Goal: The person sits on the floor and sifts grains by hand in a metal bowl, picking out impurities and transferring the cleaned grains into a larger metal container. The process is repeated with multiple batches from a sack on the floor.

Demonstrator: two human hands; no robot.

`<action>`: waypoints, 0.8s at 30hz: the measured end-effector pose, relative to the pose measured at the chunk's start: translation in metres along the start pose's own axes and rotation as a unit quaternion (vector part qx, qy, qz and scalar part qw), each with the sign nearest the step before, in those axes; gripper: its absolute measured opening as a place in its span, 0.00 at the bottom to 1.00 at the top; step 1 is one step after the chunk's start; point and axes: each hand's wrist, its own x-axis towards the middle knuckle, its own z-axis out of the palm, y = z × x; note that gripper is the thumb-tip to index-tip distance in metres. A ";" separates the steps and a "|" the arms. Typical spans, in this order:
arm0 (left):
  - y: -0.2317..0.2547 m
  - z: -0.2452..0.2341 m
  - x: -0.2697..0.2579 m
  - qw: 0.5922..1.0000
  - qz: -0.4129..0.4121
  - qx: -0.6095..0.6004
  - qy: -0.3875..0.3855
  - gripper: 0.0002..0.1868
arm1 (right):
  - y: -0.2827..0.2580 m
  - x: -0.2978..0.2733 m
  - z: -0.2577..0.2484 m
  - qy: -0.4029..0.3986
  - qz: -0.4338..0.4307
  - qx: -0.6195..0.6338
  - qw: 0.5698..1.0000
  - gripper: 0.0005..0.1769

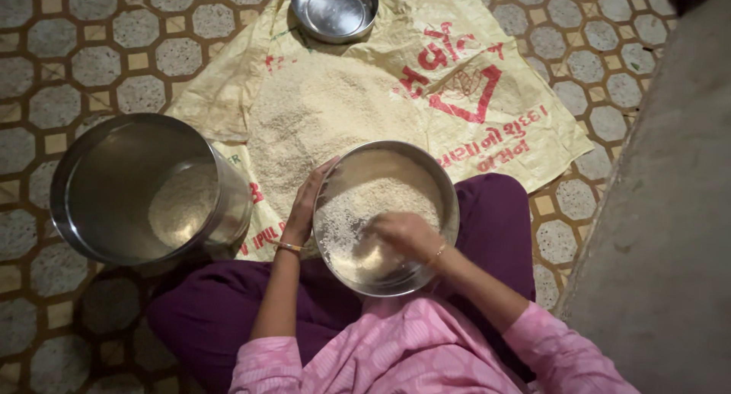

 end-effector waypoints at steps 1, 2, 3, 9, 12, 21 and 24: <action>0.001 0.001 0.001 1.000 -0.007 -0.012 -0.004 0.35 | 0.010 0.000 -0.007 0.032 0.020 -0.014 0.999 0.17; 0.002 0.002 0.001 1.000 -0.014 -0.024 -0.009 0.35 | 0.019 0.000 -0.014 0.076 0.049 -0.016 0.996 0.17; 0.004 0.002 0.001 0.999 -0.021 -0.035 -0.014 0.36 | 0.026 0.003 -0.019 0.119 0.077 -0.018 0.990 0.16; 0.009 0.003 -0.006 1.000 -0.018 0.001 -0.002 0.35 | 0.000 0.030 -0.001 0.061 0.125 -0.093 0.986 0.19; 0.006 0.003 -0.004 1.000 0.009 -0.021 -0.004 0.34 | -0.030 0.019 0.015 -0.017 -0.066 -0.036 0.997 0.17; 0.007 0.001 -0.006 1.000 -0.001 -0.002 -0.007 0.33 | 0.020 0.014 -0.010 0.075 0.085 -0.105 0.988 0.19; 0.009 0.002 -0.007 1.000 -0.006 -0.015 -0.008 0.33 | 0.023 0.015 0.010 0.039 0.112 -0.175 0.977 0.30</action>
